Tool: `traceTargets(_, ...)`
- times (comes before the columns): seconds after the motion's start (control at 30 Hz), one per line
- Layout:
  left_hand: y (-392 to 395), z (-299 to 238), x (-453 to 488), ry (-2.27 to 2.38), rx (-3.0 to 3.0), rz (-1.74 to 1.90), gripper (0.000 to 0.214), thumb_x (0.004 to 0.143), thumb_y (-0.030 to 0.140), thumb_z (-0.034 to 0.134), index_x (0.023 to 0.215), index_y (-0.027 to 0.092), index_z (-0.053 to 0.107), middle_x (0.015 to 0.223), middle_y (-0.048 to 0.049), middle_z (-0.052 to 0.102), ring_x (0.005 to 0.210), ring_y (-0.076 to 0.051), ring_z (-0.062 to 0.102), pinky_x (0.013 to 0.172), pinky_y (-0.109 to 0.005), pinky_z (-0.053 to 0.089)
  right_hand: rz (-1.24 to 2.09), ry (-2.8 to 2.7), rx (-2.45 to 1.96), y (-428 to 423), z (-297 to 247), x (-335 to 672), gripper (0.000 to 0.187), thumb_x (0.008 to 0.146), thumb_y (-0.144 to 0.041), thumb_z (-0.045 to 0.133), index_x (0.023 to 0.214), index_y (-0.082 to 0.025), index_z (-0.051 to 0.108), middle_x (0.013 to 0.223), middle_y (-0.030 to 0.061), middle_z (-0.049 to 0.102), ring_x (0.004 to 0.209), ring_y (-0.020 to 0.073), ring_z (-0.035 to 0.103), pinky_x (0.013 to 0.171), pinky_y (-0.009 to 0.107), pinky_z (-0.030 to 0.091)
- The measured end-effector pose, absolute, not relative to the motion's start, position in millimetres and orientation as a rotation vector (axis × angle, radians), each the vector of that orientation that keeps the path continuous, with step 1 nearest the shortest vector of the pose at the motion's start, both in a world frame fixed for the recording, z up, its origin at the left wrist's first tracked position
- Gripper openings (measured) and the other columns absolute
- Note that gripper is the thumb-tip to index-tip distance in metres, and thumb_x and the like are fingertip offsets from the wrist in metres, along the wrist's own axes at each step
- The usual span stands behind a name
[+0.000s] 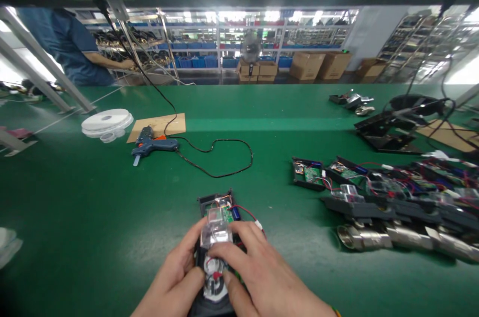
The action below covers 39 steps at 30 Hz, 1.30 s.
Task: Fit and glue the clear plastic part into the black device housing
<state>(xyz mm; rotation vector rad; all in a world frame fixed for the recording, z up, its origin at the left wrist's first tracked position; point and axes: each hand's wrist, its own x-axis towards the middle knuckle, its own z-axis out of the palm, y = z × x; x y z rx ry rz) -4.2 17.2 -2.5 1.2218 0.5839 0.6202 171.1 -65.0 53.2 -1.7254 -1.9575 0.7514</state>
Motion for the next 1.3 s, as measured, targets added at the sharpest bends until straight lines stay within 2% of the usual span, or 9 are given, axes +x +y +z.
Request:
traceTargets(0.13, 14, -7, -2, 0.598, 1.170, 0.651, 0.069, 0.077, 0.007, 0.054, 0.143, 0.026, 0.056, 0.148, -0.0041, 0.058, 0.140, -0.030, 0.049, 0.122, -0.042, 0.032, 0.742, -1.985, -1.717, -61, 58, 170, 0.042, 0.087, -0.008, 0.055, 0.124, -0.024, 0.067, 0.131, 0.0110, 0.063, 0.119, 0.0272, 0.061, 0.103, 0.045, 0.056)
traceTargets(0.23, 10, -9, 0, 0.613, 1.067, 0.680, 0.065, 0.077, 0.009, 0.057, 0.140, 0.026, 0.059, 0.146, -0.0038, 0.059, 0.137, -0.029, 0.052, 0.119, -0.040, 0.037, 0.632, -1.944, -1.642, -69, 50, 173, 0.040, 0.090, -0.012, 0.056, 0.124, -0.028, 0.069, 0.149, 0.0096, 0.053, 0.136, 0.0290, 0.053, 0.112, 0.047, 0.050)
traceTargets(0.33, 7, -8, 1, 0.641, 1.025, 0.711, 0.062, 0.076, 0.009, 0.059, 0.135, 0.025, 0.062, 0.141, -0.0052, 0.063, 0.132, -0.029, 0.056, 0.113, -0.038, 0.043, 0.660, -1.728, -1.622, -81, 36, 177, 0.022, 0.096, -0.025, 0.059, 0.114, -0.031, 0.070, 0.162, 0.0043, 0.041, 0.148, 0.0308, 0.042, 0.119, 0.050, 0.041)
traceTargets(0.4, 6, -4, 2, 0.657, 1.043, 0.730, 0.061, 0.074, 0.009, 0.059, 0.132, 0.024, 0.064, 0.137, -0.0053, 0.064, 0.130, -0.029, 0.058, 0.112, -0.037, 0.044, 0.722, -1.511, -1.650, -85, 29, 179, 0.014, 0.102, -0.037, 0.055, 0.111, -0.030, 0.064, 0.156, 0.0057, 0.049, 0.144, 0.0287, 0.047, 0.116, 0.048, 0.044)
traceTargets(0.57, 3, 1, 6, 0.663, 1.096, 0.798, 0.062, 0.068, 0.009, 0.056, 0.125, 0.025, 0.068, 0.131, -0.0025, 0.066, 0.126, -0.025, 0.060, 0.110, -0.034, 0.046, 0.719, -1.472, -1.594, -69, 37, 172, 0.047, 0.104, -0.052, 0.051, 0.147, -0.037, 0.040, 0.141, 0.0074, 0.058, 0.132, 0.0261, 0.056, 0.108, 0.045, 0.050)
traceTargets(0.77, 3, -7, 4, 0.669, 1.086, 0.813, 0.068, 0.067, 0.008, 0.054, 0.132, 0.027, 0.063, 0.138, -0.0026, 0.061, 0.134, -0.025, 0.054, 0.118, -0.037, 0.041, 0.823, -1.497, -1.525, -55, 51, 161, 0.037, 0.100, -0.040, 0.060, 0.137, -0.041, 0.052, 0.133, -0.0004, 0.065, 0.120, 0.0204, 0.063, 0.105, 0.035, 0.051)
traceTargets(0.97, 5, -15, 1, 0.633, 1.186, 0.824, 0.076, 0.065, 0.007, 0.049, 0.137, 0.030, 0.060, 0.147, -0.0023, 0.049, 0.143, -0.027, 0.043, 0.125, -0.042, 0.030, 0.818, -1.512, -1.511, -59, 43, 161, 0.038, 0.095, -0.037, 0.069, 0.130, -0.043, 0.056, 0.134, -0.0050, 0.067, 0.129, 0.0251, 0.061, 0.127, 0.053, 0.024)
traceTargets(1.13, 8, -13, -5, 0.527, 1.072, 0.725, 0.078, 0.065, 0.007, 0.055, 0.140, 0.028, 0.058, 0.149, -0.0053, 0.048, 0.145, -0.032, 0.041, 0.123, -0.046, 0.032, 0.913, -1.458, -1.473, -57, 41, 161, 0.042, 0.090, -0.035, 0.072, 0.129, -0.044, 0.059, 0.125, -0.0049, 0.069, 0.113, 0.0229, 0.066, 0.102, 0.040, 0.050)
traceTargets(1.3, 19, -6, -17, 0.394, 0.976, 0.595, 0.082, 0.062, 0.008, 0.061, 0.141, 0.030, 0.059, 0.148, -0.0040, 0.050, 0.146, -0.033, 0.041, 0.120, -0.042, 0.037, 0.923, -1.440, -1.430, -58, 39, 162, 0.044, 0.087, -0.028, 0.076, 0.126, -0.043, 0.062, 0.122, -0.0049, 0.068, 0.114, 0.0208, 0.064, 0.101, 0.034, 0.049)
